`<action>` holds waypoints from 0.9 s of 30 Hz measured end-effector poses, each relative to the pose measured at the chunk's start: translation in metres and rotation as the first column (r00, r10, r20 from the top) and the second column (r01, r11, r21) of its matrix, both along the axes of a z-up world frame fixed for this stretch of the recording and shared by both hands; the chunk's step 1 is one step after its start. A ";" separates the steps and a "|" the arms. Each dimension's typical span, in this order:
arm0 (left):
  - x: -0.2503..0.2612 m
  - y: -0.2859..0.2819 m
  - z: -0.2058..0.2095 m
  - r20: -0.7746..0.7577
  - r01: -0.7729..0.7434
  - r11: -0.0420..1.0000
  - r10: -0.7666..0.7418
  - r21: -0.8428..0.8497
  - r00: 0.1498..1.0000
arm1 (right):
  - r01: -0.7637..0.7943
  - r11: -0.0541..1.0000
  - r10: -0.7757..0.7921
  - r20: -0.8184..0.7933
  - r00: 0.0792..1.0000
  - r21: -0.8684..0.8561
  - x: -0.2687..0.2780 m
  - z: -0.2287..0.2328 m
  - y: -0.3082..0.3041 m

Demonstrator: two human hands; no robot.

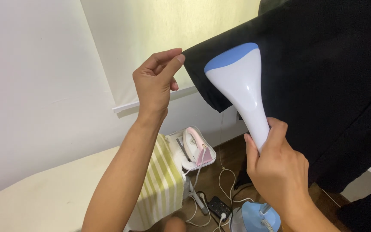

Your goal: Using a handheld steamer to remove wrinkles from a black button-down shirt.

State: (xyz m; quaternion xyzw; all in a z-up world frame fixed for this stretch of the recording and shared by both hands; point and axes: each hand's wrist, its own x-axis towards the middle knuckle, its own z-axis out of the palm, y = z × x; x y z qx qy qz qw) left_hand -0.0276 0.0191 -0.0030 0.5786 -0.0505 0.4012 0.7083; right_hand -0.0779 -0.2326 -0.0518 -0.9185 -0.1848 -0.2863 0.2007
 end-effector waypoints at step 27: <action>0.028 0.009 -0.008 -0.020 0.067 0.995 -0.069 -0.070 0.997 | 0.344 0.741 -0.023 0.490 0.871 -0.577 0.052 0.088 -0.093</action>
